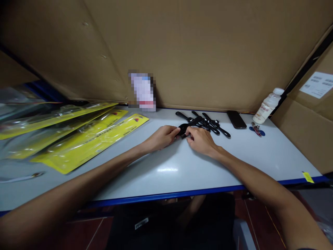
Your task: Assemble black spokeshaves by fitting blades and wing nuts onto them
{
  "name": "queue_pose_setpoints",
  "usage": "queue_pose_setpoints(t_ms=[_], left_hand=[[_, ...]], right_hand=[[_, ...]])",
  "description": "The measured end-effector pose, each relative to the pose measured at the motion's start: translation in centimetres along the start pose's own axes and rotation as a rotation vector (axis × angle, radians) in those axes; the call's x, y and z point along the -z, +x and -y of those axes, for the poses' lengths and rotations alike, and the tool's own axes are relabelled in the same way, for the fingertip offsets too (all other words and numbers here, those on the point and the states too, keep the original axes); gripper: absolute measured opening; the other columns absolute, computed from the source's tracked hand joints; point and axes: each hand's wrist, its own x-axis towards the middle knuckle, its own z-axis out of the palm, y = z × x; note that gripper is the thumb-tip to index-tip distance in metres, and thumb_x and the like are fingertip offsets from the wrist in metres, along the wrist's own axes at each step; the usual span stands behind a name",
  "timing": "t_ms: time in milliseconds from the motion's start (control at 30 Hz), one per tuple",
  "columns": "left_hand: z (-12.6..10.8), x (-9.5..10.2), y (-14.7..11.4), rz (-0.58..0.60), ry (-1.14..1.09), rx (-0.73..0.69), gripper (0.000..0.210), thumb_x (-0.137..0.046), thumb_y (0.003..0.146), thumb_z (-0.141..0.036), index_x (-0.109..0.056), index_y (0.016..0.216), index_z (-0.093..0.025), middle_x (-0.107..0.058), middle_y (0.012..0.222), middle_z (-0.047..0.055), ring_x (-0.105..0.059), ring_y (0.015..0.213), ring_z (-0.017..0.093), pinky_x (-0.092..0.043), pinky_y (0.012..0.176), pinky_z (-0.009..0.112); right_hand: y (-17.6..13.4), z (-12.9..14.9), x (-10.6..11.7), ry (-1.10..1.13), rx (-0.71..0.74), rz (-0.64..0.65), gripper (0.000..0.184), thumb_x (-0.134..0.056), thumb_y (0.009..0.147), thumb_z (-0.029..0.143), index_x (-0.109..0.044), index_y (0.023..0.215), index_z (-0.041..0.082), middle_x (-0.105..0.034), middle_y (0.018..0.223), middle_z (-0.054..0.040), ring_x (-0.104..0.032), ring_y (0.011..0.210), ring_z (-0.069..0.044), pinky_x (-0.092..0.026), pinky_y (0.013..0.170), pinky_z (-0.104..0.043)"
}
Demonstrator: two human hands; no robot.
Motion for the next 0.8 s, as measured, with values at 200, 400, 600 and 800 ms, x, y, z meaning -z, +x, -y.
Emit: queue_pose_setpoints(t_ms=[200,400,600,800], left_hand=[[0.28,0.53,0.26,0.018,0.044,-0.014,0.035,-0.041,0.096,-0.032,-0.047,0.064,-0.021,-0.038,0.040,-0.007,-0.032,0.031,0.009,-0.023,0.037,0.022],[0.39,0.53,0.36,-0.003,0.095,-0.077,0.036,-0.040,0.095,-0.030,-0.045,0.060,-0.021,-0.038,0.044,-0.006,-0.032,0.037,0.010,-0.023,0.043,0.023],[0.21,0.31,0.22,-0.063,0.175,-0.189,0.036,-0.046,0.090,-0.028,-0.048,0.056,-0.019,-0.043,0.051,-0.004,-0.035,0.052,0.011,-0.024,0.053,0.025],[0.35,0.75,0.19,-0.090,0.186,-0.145,0.038,-0.040,0.093,-0.035,-0.044,0.058,-0.021,-0.041,0.047,-0.004,-0.036,0.046,0.012,-0.026,0.050,0.024]], right_hand=[[-0.13,0.11,0.08,-0.031,0.009,0.007,0.007,-0.062,0.085,0.020,-0.064,0.091,0.020,-0.063,0.076,0.0004,-0.052,0.066,-0.014,-0.032,0.061,-0.026],[0.01,0.15,0.44,0.065,-0.034,-0.085,0.017,-0.058,0.090,0.024,-0.061,0.107,0.021,-0.064,0.075,0.0008,-0.055,0.064,-0.015,-0.039,0.063,-0.028],[0.14,-0.36,0.47,0.056,-0.018,-0.047,0.030,-0.059,0.087,0.020,-0.060,0.117,0.022,-0.067,0.079,-0.0001,-0.059,0.068,-0.016,-0.042,0.065,-0.029],[0.12,-0.30,0.58,0.008,0.039,-0.074,0.022,-0.056,0.089,0.020,-0.065,0.110,0.022,-0.069,0.082,-0.0013,-0.059,0.069,-0.016,-0.042,0.068,-0.029]])
